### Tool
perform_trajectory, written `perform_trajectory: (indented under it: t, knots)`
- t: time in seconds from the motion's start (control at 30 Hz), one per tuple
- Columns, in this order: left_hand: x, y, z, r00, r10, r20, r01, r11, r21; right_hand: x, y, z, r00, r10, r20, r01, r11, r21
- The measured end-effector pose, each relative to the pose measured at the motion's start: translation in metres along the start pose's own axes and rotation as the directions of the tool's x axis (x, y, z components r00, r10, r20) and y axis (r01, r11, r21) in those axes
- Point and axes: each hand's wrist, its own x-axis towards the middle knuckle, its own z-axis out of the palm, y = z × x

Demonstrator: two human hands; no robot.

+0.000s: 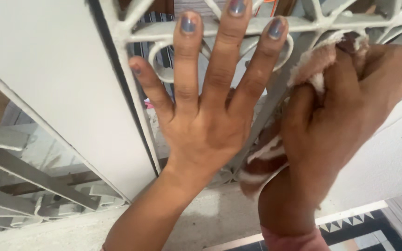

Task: The person wipes the white metal decorative grill of a gate using a striped cloth, cleaning the curved and vertical bars.

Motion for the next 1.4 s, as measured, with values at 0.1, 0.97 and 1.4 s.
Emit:
perform_trajectory:
  t: [0.1,0.97,1.4]
  knots:
    - [0.001,0.000,0.005,1.000,0.010,-0.028,-0.010,1.000,-0.002,-0.006,-0.005,-0.006,0.999,0.029,0.025,-0.029,1.000,0.007]
    - [0.007,0.022,0.008,0.999,0.035,0.007,-0.036,0.994,0.100,0.006,0.021,-0.023,0.989,0.105,0.102,-0.105,0.994,0.003]
    - [0.013,0.021,0.005,0.998,0.056,0.013,-0.057,0.997,0.045,0.005,0.025,-0.010,0.994,0.096,0.058,-0.098,0.995,0.035]
